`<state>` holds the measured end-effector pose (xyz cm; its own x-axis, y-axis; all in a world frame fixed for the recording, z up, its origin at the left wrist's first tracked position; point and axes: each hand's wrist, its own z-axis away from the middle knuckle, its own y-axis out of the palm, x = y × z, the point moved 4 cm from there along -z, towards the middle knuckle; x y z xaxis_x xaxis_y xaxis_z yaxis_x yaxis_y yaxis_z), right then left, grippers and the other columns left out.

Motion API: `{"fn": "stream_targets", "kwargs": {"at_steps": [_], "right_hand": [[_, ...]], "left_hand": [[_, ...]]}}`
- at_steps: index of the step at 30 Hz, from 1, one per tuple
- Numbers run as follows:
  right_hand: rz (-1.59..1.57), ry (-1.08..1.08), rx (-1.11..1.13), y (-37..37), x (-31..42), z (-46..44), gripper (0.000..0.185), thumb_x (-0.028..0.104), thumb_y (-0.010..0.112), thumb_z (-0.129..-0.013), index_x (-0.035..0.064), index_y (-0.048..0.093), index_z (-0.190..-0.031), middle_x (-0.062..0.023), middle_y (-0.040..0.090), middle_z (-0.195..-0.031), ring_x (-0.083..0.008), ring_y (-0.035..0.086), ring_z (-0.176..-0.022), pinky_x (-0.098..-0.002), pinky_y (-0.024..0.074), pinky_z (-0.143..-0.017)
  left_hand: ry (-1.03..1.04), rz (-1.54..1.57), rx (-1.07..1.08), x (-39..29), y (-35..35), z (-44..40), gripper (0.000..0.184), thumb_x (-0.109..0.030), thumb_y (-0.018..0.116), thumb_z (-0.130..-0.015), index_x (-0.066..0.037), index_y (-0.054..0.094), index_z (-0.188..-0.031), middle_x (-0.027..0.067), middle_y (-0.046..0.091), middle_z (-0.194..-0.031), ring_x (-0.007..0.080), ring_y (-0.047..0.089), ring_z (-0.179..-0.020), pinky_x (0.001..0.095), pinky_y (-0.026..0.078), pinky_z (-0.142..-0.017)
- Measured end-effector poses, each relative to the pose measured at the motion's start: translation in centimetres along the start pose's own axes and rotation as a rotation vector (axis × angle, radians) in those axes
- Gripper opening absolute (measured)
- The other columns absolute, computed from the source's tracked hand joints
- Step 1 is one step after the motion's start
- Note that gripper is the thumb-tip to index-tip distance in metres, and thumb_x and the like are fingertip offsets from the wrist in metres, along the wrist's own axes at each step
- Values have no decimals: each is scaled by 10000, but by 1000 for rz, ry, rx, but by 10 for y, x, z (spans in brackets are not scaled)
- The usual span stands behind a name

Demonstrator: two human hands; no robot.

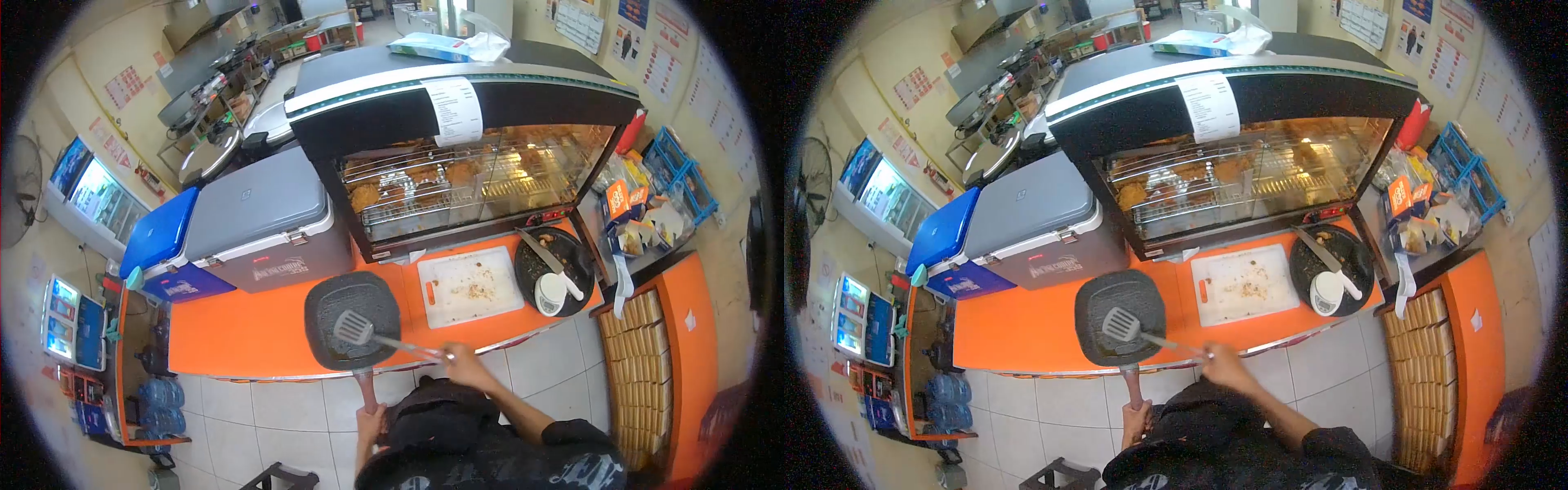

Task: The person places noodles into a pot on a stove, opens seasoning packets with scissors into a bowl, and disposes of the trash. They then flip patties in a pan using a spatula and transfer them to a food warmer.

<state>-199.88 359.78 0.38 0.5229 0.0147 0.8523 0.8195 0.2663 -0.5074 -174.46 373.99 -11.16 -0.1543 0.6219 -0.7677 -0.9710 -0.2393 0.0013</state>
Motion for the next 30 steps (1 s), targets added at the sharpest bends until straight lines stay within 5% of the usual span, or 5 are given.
{"fn": "stream_targets", "kwargs": {"at_steps": [8,13,24,25,30], "right_hand": [[81,-241,349,25,25,-35,181,158,508,-889,20,575,-985,-213,589,-989,-343,558,-976,-438,440,-859],[339,-419,-1119,-153,-33,-245,438,167,564,-875,-36,458,-1248,-262,501,-1212,-420,458,-1156,-463,358,-984],[58,-425,-1247,-144,-94,-365,295,215,587,-892,-26,604,-1061,-172,633,-994,-270,597,-925,-385,453,-840],[234,5,-1089,-115,-22,-333,283,196,545,-914,-4,599,-1107,-140,632,-1046,-246,593,-953,-388,449,-880],[218,-420,-1050,-51,-19,-363,290,52,444,-887,-23,577,-1134,-115,620,-1113,-234,569,-1021,-397,445,-912]], "left_hand": [[-2,19,-98,-9,-20,12,298,-184,644,-858,-55,473,-650,34,423,-446,143,402,-322,298,325,-323],[8,66,-192,-19,-47,41,308,-181,653,-850,-57,448,-657,24,386,-434,143,370,-307,297,321,-313],[-108,377,-374,-27,-173,71,276,-177,663,-856,-48,477,-699,33,443,-461,117,407,-328,272,330,-305],[-109,368,-393,-25,-194,71,264,-170,664,-856,-50,477,-712,29,448,-468,111,412,-331,269,333,-305],[-64,497,-521,-5,-311,80,243,-130,650,-866,-35,485,-715,26,449,-472,105,415,-340,270,333,-310]]}}
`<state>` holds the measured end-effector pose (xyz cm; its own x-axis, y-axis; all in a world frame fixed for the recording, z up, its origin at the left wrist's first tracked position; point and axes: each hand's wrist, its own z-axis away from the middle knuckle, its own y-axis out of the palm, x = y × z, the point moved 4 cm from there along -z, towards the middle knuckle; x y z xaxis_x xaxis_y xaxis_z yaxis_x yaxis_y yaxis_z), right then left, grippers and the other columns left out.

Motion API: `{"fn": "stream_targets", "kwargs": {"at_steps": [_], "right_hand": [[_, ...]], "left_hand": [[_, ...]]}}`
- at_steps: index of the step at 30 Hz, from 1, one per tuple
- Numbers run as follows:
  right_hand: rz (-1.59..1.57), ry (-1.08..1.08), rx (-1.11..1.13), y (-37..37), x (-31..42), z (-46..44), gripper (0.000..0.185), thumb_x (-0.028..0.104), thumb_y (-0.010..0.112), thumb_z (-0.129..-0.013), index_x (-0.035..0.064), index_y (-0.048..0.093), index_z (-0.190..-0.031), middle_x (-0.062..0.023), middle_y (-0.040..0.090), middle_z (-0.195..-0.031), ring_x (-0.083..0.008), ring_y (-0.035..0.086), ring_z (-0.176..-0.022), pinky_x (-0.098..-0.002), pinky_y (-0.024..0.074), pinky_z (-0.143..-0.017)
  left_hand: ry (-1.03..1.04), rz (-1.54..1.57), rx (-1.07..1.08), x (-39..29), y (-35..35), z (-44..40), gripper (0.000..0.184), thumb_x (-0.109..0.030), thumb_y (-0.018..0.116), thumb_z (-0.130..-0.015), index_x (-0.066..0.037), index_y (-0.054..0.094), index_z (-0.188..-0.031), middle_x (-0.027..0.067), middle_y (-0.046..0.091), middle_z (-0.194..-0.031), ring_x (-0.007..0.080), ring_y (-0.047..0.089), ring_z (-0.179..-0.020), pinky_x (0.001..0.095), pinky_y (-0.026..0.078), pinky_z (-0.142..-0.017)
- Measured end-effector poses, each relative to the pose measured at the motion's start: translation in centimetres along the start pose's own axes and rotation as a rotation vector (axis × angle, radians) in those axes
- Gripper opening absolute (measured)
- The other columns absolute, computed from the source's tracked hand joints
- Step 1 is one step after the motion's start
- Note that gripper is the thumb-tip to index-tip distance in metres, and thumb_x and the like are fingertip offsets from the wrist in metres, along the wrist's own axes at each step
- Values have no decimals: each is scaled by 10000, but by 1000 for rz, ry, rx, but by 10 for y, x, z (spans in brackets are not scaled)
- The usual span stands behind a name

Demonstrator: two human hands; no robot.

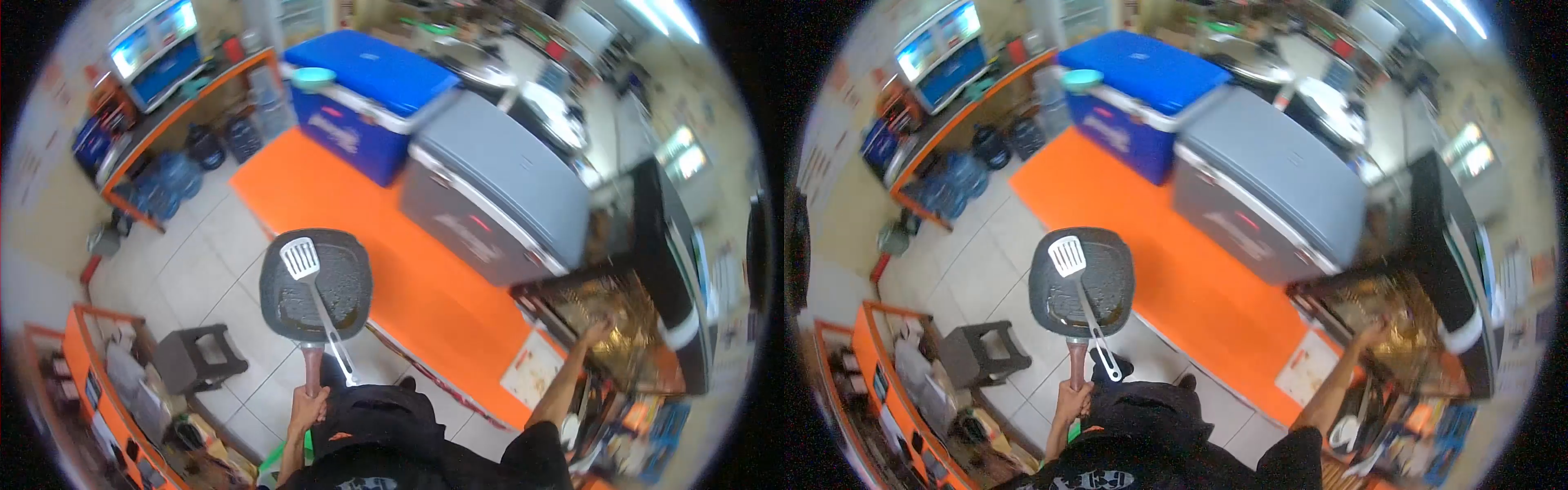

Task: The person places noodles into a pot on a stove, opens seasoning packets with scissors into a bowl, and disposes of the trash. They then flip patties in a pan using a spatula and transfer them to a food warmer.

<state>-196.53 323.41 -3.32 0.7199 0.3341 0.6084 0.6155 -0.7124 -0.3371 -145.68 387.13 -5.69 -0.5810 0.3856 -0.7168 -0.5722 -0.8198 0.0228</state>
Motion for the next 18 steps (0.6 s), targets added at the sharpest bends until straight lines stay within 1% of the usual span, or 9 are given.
{"fn": "stream_targets", "kwargs": {"at_steps": [2,4,6,9,12,14,16,17,18], "right_hand": [[-146,45,38,37,-6,14,270,126,548,-862,8,595,-1101,-147,641,-1096,-272,601,-994,-399,453,-913],[-75,61,-3,54,71,54,272,126,551,-860,9,593,-1103,-145,635,-1100,-270,597,-998,-398,451,-912],[-53,90,16,90,143,110,275,126,554,-859,9,591,-1105,-143,629,-1105,-269,592,-1001,-397,450,-911],[-91,146,236,156,238,220,278,126,558,-856,11,587,-1108,-140,620,-1112,-266,585,-1007,-395,448,-910],[-182,235,560,212,327,341,282,126,563,-854,12,584,-1111,-137,612,-1119,-264,578,-1013,-393,446,-908],[-191,363,754,224,374,429,285,126,566,-852,12,582,-1113,-135,606,-1124,-262,574,-1017,-391,445,-908],[-174,450,872,234,445,505,288,127,568,-851,13,579,-1115,-133,600,-1129,-261,569,-1021,-390,443,-907],[-170,475,914,247,480,535,289,127,570,-850,14,578,-1116,-132,597,-1131,-260,567,-1023,-389,443,-906],[-201,462,977,262,526,562,290,127,571,-849,14,577,-1117,-131,594,-1134,-259,565,-1024,-389,442,-906]], "left_hand": [[-26,39,21,-26,-44,-16,220,-129,646,-871,-15,509,-742,26,448,-476,104,415,-347,273,329,-316],[-20,107,-21,-51,-92,-39,212,-126,646,-868,0,522,-750,25,448,-481,105,414,-353,276,326,-321],[-5,116,-25,-85,-140,-61,225,-126,639,-867,-4,516,-724,26,448,-482,106,415,-355,277,328,-321],[5,95,-102,-129,-213,-104,250,-142,638,-864,-11,513,-692,24,447,-482,108,415,-354,283,328,-321],[12,104,-142,-166,-278,-155,258,-164,641,-857,-21,519,-679,25,453,-472,109,430,-355,284,329,-320],[127,-78,-225,-181,-320,-193,293,-186,631,-845,-33,519,-621,48,473,-445,130,465,-339,300,333,-307],[224,52,-194,-207,-363,-242,293,-176,618,-855,-26,475,-648,68,491,-453,161,473,-327,314,315,-290],[209,233,-233,-231,-376,-258,298,-174,609,-860,-33,438,-661,53,454,-438,150,432,-312,315,292,-279],[109,166,-243,-265,-390,-270,362,-168,586,-874,-98,378,-586,56,418,-418,160,393,-297,299,303,-287]]}}
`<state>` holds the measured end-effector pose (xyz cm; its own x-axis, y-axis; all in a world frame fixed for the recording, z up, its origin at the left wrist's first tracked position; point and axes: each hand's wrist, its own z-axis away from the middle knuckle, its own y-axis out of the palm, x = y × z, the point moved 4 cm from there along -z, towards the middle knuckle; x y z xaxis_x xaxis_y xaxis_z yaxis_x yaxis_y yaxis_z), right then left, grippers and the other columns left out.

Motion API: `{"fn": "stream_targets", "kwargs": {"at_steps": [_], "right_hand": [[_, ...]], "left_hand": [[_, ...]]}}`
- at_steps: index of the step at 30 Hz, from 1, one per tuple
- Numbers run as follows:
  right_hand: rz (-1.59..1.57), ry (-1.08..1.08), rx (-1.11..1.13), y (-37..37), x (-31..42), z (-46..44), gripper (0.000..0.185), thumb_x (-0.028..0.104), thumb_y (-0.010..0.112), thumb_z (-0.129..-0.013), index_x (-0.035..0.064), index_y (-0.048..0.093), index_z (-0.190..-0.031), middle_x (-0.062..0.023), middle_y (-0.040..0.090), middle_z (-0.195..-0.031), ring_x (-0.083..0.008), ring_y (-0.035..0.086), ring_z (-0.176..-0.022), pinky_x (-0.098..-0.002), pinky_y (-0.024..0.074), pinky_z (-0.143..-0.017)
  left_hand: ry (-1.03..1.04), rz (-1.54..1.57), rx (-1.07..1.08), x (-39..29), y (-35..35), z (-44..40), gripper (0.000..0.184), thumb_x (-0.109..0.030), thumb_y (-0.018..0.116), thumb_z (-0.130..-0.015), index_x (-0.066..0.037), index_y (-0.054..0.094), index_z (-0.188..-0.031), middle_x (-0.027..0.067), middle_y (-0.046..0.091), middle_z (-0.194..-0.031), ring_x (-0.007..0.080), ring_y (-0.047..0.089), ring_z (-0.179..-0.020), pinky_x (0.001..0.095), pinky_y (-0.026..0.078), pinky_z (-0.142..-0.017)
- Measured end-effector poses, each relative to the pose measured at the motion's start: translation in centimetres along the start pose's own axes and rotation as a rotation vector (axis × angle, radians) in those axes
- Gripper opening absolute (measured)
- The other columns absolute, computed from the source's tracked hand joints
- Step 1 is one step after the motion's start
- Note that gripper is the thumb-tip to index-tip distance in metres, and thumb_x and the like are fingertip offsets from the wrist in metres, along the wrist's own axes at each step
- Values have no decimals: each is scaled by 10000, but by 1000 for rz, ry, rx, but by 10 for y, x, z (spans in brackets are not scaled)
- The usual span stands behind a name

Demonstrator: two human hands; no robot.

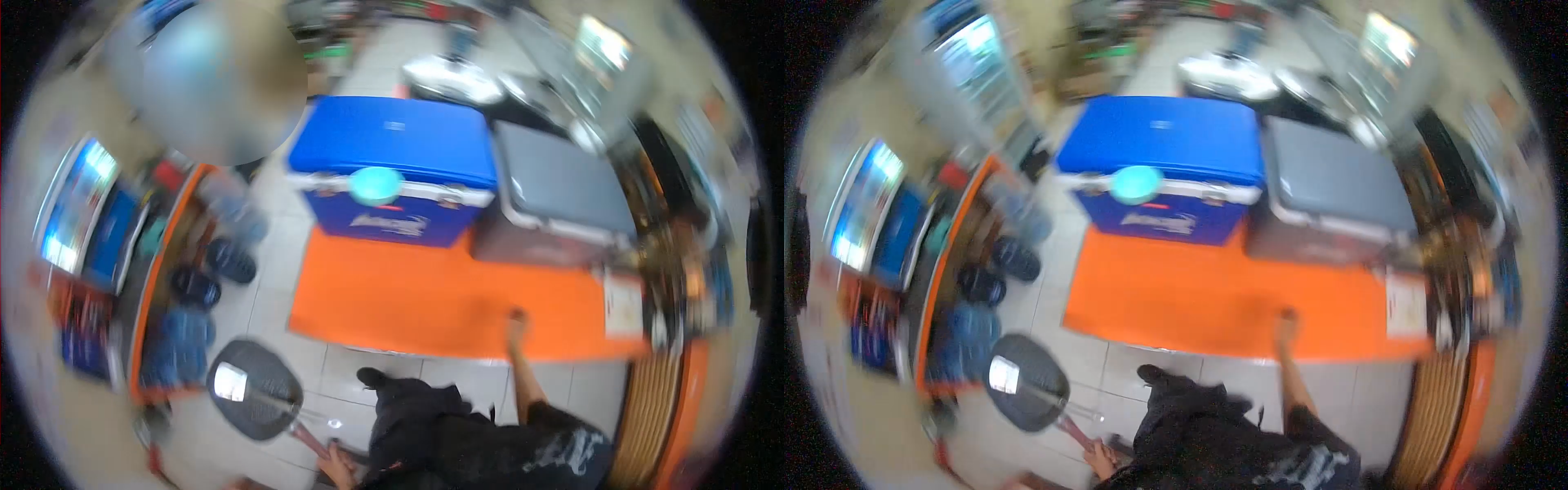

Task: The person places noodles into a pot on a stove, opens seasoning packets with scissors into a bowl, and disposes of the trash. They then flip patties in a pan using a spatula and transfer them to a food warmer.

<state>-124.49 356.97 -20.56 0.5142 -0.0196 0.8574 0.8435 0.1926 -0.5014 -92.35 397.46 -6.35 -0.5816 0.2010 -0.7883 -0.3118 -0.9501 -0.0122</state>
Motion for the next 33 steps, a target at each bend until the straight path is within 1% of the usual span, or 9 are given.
{"fn": "stream_targets", "kwargs": {"at_steps": [3,6,8,9,10,13,19,27,33], "right_hand": [[-61,-305,318,150,113,15,295,127,576,-847,15,574,-1120,-128,586,-1141,-257,558,-1030,-387,440,-905],[236,-778,882,308,251,34,300,134,567,-860,37,576,-1144,-155,590,-1120,-296,559,-1039,-386,442,-901],[-69,-598,1093,403,279,37,289,121,566,-864,50,579,-1144,-141,602,-1120,-292,577,-1018,-404,447,-896],[-193,-732,959,439,298,20,267,146,565,-866,45,585,-1112,-142,604,-1119,-305,606,-952,-414,488,-836],[-225,-453,1050,436,346,4,250,158,569,-872,39,598,-1090,-145,627,-1070,-294,618,-948,-396,504,-809],[-58,-396,931,476,412,-50,283,263,528,-951,20,627,-1057,-95,688,-872,-183,646,-783,-349,508,-714],[-423,61,1267,557,482,-33,526,400,323,-1021,-48,592,-1080,-135,686,-891,-183,650,-826,-304,488,-700],[-437,260,690,575,516,-133,264,206,475,-985,-18,583,-1072,-123,691,-902,-169,658,-838,-280,508,-722],[-377,313,165,557,499,-296,247,194,502,-974,-28,587,-1041,-128,684,-884,-197,672,-766,-279,536,-656]], "left_hand": [[102,-165,131,-26,-34,-118,443,-250,581,-851,-89,364,-500,83,418,-403,203,443,-329,360,356,-312],[265,-391,-156,-94,-88,-174,296,-177,584,-881,-66,413,-665,-7,357,-454,108,362,-320,261,280,-287],[-21,-215,-152,-177,-76,-166,293,-175,579,-890,-58,423,-671,0,387,-465,104,380,-327,252,287,-297],[-12,-228,-93,-206,-76,-191,289,-171,583,-890,-56,430,-674,7,402,-462,106,386,-325,257,292,-297],[-4,-229,-36,-224,-86,-214,285,-167,588,-890,-53,437,-676,13,417,-460,107,391,-322,262,297,-297],[33,-215,-34,-286,-92,-299,269,-159,598,-888,-50,463,-683,31,450,-460,111,405,-319,269,309,-298],[69,-345,205,-388,-70,-445,290,-169,619,-883,-43,485,-658,37,470,-462,111,430,-326,268,316,-299],[-10,-540,638,-495,80,-616,249,-213,625,-890,-38,515,-750,57,535,-566,147,527,-428,299,427,-395],[-60,-393,660,-558,221,-705,279,-167,641,-873,-31,513,-665,24,467,-482,117,442,-349,286,328,-318]]}}
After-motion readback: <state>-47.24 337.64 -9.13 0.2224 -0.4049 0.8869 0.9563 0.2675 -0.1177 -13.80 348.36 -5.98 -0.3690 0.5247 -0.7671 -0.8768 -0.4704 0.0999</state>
